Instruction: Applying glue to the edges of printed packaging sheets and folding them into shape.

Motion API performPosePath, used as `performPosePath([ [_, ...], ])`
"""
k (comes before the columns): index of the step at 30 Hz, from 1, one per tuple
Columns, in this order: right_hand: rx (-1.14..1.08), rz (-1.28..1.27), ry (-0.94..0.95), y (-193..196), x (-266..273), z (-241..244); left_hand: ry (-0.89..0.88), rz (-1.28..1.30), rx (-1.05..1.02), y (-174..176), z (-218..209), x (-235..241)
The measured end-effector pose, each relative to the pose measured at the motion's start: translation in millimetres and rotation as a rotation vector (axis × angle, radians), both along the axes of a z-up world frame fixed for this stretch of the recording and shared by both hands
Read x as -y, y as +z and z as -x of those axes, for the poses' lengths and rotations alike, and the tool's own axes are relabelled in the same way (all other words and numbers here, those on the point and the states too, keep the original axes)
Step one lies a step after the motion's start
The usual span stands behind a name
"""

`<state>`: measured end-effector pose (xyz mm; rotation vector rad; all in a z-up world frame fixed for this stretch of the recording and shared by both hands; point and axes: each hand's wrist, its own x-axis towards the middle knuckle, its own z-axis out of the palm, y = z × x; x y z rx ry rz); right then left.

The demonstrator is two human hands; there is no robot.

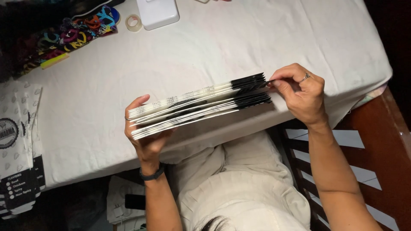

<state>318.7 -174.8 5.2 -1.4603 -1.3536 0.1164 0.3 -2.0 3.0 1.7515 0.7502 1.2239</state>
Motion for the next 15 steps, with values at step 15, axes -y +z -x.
performPosePath([
  [15, -0.283, -0.015, 0.365, 4, 3, 7, -0.008, -0.001, -0.029, -2, 1, -2],
])
